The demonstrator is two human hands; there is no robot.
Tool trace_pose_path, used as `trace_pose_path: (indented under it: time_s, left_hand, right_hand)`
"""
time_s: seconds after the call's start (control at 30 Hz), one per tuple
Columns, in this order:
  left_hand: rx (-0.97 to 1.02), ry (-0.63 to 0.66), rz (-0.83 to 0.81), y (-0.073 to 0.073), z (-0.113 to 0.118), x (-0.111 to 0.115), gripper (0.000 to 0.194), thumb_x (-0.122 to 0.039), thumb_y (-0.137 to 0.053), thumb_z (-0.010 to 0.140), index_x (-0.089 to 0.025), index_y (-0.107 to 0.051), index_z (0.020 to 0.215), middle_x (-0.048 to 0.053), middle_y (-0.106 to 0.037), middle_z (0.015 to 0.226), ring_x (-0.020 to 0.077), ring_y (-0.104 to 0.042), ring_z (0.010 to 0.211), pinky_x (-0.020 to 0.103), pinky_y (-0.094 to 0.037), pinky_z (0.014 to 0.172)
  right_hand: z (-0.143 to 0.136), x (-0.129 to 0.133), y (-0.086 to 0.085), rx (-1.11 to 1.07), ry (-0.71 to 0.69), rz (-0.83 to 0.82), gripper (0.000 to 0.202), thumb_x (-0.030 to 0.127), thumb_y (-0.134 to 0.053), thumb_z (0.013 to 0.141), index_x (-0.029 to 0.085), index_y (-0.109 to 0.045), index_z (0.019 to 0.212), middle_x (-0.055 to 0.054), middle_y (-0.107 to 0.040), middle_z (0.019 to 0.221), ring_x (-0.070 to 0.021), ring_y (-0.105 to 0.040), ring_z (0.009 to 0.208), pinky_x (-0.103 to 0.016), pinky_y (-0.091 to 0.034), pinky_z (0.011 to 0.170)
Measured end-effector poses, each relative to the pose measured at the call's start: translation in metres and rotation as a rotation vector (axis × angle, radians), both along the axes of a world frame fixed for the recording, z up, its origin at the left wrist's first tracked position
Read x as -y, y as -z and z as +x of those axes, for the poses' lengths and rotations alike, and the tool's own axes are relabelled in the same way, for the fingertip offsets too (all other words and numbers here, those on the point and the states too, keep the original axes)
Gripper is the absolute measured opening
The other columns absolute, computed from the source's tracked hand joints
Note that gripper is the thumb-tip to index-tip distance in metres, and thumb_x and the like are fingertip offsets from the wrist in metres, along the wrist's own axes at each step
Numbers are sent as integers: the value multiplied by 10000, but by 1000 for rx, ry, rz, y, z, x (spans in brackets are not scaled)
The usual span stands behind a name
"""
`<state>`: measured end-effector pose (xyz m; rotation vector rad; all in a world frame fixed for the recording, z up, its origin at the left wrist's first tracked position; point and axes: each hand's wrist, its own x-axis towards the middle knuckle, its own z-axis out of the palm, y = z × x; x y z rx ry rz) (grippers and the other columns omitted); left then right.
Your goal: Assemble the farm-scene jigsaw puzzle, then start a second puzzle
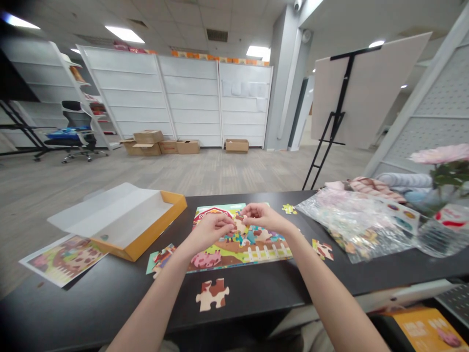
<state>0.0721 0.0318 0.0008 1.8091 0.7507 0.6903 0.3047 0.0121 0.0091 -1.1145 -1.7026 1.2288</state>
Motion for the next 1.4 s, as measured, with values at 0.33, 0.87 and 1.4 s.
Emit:
trace_pose_path:
  time_s: [0.33,0.87,1.4]
  left_hand:
    - [-202,-70,349,11,-5,-7,179,-284,-556,877,-185,-700,913,60,-757,885,187,-712,823,286,-548,770]
    - [-329,-55,464,6,-9,-4,189,-288,-533,883,-218,-707,910,50,-741,912,201,-677,864,278,-512,770]
    - [-357,-82,453,0,-13,-4,203,-270,-525,886,-215,-717,927,51,-755,896,202,-688,837,264,-505,721]
  right_hand:
    - [85,13,-14,316,39,-229,491,537,-835,622,136,-699,871,-21,-694,762,-150,-606,697,-273,-451,664]
    - [102,8,3,470,35,-257,487,508,-788,628,165,-797,973,-24,-719,758,-160,-608,673,-253,-471,604]
    - [86,8,5,617,73,-272,472,402,-847,525,172,-734,922,-20,-684,733,-167,-595,659,-241,-462,560]
